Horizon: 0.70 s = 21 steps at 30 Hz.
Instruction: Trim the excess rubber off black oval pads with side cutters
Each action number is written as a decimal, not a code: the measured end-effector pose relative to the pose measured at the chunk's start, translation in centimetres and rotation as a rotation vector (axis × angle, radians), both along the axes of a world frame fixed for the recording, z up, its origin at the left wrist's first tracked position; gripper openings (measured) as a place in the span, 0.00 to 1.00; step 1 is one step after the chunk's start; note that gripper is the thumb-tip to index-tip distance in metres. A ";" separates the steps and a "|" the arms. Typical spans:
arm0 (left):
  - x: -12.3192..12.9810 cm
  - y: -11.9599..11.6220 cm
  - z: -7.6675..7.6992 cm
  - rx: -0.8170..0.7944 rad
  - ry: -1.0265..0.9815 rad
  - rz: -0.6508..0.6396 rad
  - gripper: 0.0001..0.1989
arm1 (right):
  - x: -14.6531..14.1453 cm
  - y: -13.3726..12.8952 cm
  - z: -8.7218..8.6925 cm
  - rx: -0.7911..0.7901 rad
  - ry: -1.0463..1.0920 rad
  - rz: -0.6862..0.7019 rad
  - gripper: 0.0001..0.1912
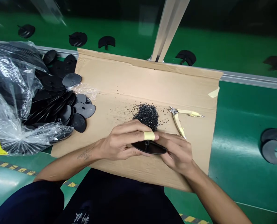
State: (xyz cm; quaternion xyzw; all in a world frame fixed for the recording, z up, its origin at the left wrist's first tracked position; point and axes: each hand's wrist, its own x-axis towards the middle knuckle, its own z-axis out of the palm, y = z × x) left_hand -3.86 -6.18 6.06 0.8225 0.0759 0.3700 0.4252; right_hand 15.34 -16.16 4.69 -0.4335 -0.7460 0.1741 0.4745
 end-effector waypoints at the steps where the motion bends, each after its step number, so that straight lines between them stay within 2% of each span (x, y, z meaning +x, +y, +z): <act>1: -0.1 0.0 0.0 0.013 0.009 -0.003 0.15 | -0.1 0.0 -0.1 -0.005 0.009 -0.001 0.13; 6: -0.2 0.1 -0.5 0.067 0.055 0.014 0.12 | 0.0 0.3 -0.3 -0.057 0.011 0.022 0.15; 10: -0.2 0.1 -0.7 0.069 0.009 0.049 0.10 | 0.1 0.2 -0.5 -0.086 -0.011 0.023 0.13; 16: -0.2 0.1 -0.6 0.087 0.054 0.022 0.12 | 0.1 0.1 -0.5 -0.111 -0.003 0.039 0.15; 21: -0.3 0.0 -0.6 0.103 0.032 0.061 0.11 | 0.1 0.1 -0.3 -0.123 -0.023 0.036 0.12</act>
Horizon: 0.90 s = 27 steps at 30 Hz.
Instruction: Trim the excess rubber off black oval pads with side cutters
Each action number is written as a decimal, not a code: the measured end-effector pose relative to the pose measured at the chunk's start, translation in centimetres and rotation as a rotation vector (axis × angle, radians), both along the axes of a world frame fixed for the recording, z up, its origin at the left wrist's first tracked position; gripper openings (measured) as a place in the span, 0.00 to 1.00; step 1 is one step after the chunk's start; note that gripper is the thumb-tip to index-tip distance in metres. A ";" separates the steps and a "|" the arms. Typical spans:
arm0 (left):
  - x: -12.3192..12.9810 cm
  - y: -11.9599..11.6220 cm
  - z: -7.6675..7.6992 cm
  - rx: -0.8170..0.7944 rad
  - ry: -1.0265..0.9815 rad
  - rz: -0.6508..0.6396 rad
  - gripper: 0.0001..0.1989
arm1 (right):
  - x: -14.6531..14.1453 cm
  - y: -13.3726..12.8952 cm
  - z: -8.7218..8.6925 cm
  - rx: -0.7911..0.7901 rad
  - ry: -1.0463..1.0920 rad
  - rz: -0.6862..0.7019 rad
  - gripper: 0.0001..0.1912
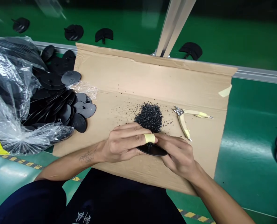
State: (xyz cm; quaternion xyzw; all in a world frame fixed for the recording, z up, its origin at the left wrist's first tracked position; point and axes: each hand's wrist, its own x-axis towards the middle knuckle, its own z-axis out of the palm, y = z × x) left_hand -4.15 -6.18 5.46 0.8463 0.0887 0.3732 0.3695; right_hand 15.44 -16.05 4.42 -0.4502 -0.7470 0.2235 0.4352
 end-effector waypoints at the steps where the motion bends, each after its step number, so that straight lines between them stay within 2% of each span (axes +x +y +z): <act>1: 0.0 0.0 0.0 0.000 0.001 0.004 0.12 | 0.0 0.0 0.0 -0.003 0.003 0.001 0.12; 7: 0.0 0.1 -0.1 0.009 0.025 -0.024 0.13 | 0.2 0.0 0.0 -0.003 -0.030 0.005 0.14; 17: -0.2 -0.4 -0.1 0.049 -0.007 0.017 0.12 | 0.3 0.0 0.3 -0.011 -0.009 0.035 0.11; 24: 0.3 -0.2 0.0 -0.028 -0.011 0.008 0.12 | 0.0 -0.1 0.1 -0.065 0.065 0.044 0.12; 27: 0.3 0.0 -0.1 -0.080 0.007 0.001 0.14 | 0.5 0.5 0.8 -0.078 0.089 0.085 0.08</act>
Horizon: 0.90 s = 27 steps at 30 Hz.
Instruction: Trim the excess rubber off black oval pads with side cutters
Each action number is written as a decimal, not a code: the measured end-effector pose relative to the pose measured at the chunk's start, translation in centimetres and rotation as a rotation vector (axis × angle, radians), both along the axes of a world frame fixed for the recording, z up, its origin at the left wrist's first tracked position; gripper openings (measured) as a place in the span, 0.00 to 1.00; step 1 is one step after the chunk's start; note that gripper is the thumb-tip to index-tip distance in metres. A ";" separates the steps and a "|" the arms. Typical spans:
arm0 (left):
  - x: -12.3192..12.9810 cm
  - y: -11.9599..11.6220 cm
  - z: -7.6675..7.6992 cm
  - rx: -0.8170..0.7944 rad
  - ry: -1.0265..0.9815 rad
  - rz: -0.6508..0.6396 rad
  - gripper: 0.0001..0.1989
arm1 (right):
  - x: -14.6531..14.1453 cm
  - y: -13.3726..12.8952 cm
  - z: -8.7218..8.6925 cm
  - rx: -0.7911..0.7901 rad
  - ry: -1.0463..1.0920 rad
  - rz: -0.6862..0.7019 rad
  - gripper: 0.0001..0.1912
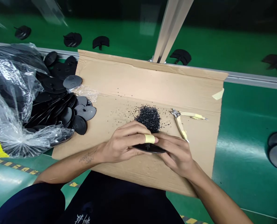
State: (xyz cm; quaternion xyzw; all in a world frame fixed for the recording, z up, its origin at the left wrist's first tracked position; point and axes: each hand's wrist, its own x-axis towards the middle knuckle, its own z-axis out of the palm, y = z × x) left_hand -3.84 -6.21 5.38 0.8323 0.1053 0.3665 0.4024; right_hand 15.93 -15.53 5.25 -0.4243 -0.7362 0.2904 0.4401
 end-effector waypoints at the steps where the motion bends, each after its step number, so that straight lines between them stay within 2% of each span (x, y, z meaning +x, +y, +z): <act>1: 0.0 0.1 0.0 -0.019 0.015 0.008 0.13 | 0.6 0.3 0.3 0.004 -0.041 0.005 0.08; 3: -0.2 0.3 -0.1 -0.057 0.049 0.046 0.12 | 2.4 0.8 0.6 0.011 -0.219 -0.071 0.15; 6: -0.4 0.5 -0.3 -0.101 0.083 0.135 0.13 | 5.9 1.2 -0.2 -0.023 -0.581 -0.379 0.25; 7: -0.4 0.6 -0.4 -0.113 0.084 0.160 0.14 | 6.9 1.3 -0.6 -0.052 -0.663 -0.432 0.27; 9: -0.4 0.7 -0.6 -0.128 0.084 0.190 0.13 | 8.1 1.2 -1.4 -0.082 -0.726 -0.490 0.26; 11: -0.3 0.8 -0.8 -0.134 0.077 0.189 0.11 | 8.0 1.1 -1.5 -0.082 -0.683 -0.514 0.20; 13: -0.2 0.8 -0.9 -0.127 0.061 0.169 0.10 | 6.9 1.0 -0.7 -0.074 -0.548 -0.456 0.15; 17: -0.2 0.8 -0.9 -0.109 0.028 0.124 0.10 | 4.0 0.7 1.7 -0.086 -0.261 -0.186 0.14; 21: -0.2 0.8 -0.8 -0.102 0.023 0.107 0.12 | 2.7 0.2 2.1 -0.092 -0.320 -0.085 0.16; 27: -0.3 1.0 -0.7 -0.092 0.037 0.099 0.11 | 3.0 0.1 1.7 -0.055 -0.358 -0.073 0.17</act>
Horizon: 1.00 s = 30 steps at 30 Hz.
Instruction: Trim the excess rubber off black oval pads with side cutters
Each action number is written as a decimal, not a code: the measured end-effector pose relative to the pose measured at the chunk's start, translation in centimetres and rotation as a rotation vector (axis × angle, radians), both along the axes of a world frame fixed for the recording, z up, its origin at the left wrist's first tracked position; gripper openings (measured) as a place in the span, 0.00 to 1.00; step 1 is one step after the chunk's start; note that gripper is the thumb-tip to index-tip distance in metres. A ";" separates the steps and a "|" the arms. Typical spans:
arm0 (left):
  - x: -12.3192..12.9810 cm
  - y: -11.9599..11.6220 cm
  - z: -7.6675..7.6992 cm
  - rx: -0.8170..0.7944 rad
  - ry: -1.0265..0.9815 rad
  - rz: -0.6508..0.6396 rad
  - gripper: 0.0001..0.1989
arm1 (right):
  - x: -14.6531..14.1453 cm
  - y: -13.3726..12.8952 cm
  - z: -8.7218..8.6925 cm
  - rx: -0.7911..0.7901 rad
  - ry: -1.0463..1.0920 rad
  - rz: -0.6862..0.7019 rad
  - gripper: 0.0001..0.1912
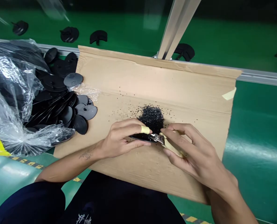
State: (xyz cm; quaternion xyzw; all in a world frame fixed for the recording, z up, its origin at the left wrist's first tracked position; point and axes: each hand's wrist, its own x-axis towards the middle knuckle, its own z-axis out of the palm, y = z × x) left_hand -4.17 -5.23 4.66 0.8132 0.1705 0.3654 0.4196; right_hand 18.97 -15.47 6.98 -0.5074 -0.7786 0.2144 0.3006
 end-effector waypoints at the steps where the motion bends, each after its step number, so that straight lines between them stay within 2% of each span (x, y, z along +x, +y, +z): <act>1: 0.0 0.0 0.0 0.002 -0.003 -0.002 0.11 | 0.1 0.0 0.0 0.015 -0.001 -0.003 0.16; 6: 0.0 0.0 -0.2 0.005 -0.018 -0.012 0.10 | 0.5 0.2 0.1 0.070 -0.005 0.014 0.15; 21: 0.1 0.0 -0.3 -0.002 0.021 -0.022 0.10 | 0.5 -0.2 0.1 0.118 0.005 0.018 0.21; 24: -0.1 0.1 -0.1 0.067 0.086 0.014 0.11 | 0.6 -0.1 0.0 0.106 0.005 0.000 0.20; 27: -0.2 0.1 0.0 0.204 0.142 0.043 0.13 | 0.7 0.0 0.0 0.118 -0.025 -0.031 0.18; 30: -0.2 0.0 0.0 0.362 0.199 0.040 0.09 | 0.8 0.1 0.3 0.140 -0.100 -0.050 0.14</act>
